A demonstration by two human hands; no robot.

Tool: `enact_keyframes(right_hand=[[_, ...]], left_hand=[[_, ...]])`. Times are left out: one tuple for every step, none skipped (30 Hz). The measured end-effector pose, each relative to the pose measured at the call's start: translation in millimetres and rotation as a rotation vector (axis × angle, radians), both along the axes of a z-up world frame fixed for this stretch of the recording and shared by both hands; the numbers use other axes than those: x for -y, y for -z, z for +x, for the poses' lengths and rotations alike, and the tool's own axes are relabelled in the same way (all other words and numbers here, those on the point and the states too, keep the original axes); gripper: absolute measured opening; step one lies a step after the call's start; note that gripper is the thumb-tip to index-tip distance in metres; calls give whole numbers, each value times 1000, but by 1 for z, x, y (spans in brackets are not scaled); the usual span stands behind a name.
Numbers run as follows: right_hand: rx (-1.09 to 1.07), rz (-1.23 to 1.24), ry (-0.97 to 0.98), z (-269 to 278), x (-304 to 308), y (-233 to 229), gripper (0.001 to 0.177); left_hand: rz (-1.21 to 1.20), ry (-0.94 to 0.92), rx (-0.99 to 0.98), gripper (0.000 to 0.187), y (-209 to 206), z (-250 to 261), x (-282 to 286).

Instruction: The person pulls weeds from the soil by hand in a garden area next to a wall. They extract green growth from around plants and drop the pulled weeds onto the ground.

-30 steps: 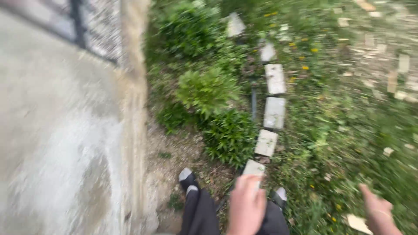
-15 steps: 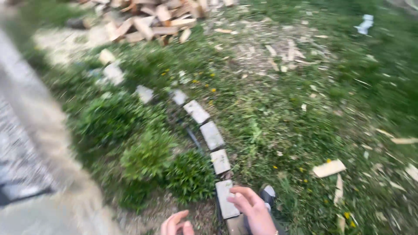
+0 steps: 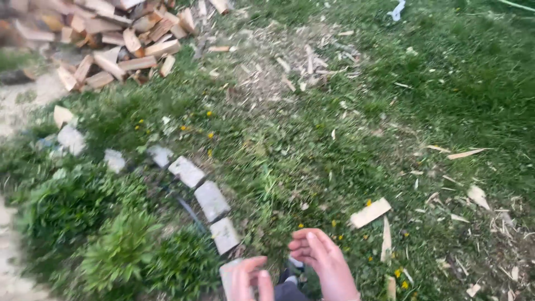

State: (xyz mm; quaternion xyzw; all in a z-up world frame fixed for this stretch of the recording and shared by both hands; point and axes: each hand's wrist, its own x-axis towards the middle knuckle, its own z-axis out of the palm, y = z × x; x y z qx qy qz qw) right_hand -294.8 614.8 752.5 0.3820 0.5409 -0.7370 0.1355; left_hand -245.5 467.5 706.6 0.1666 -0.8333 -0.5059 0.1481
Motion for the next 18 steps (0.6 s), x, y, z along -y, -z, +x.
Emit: enact_keyframes(right_hand=[[-13,15,64,-5,-32,1,36],[-26,30,128,-9,-62,3,37],[-28,40,149,-17,-83,-4,37],[-64,71,181,-25,-101,-11,36],[-100,97,206,-34,-118,-19,36],[-99,101,221,-40,-129,-29,36],[-108,101,220,-45,-137,-38,35],[-117,102,218,-50,-141,-46,35],[-114,103,222,-54,-141,-58,35],[-42,115,180,-59,-141,-70,35],[27,127,139,-66,-140,-81,35],[26,128,144,-62,-146,-74,35],[20,66,162,-60,-151,-66,35],[15,4,180,-59,-155,-58,36],[17,2,179,-58,-158,-51,36],[37,-28,200,-58,-160,-43,35],[54,-58,220,-59,-162,-35,35],[52,-59,219,-59,-167,-18,35]], left_hand=[[90,31,29,23,2,-7,-33],[180,62,60,25,4,-13,-65],[189,84,61,25,-11,-26,-84],[207,137,99,25,-26,-39,-102],[217,183,139,26,-42,-51,-118],[220,198,140,26,-55,-62,-130],[218,203,184,25,-66,-71,-139],[215,208,227,25,-77,-80,-145],[215,212,230,25,-85,-87,-146],[210,219,303,26,-92,-93,-147],[205,228,371,28,-98,-101,-147],[205,233,370,28,-90,-103,-150],[178,206,316,26,-82,-107,-152],[151,179,261,24,-73,-111,-152],[150,178,263,24,-74,-117,-153],[176,165,316,24,-74,-123,-153],[203,153,364,23,-74,-132,-153],[203,152,362,23,-71,-138,-155]])
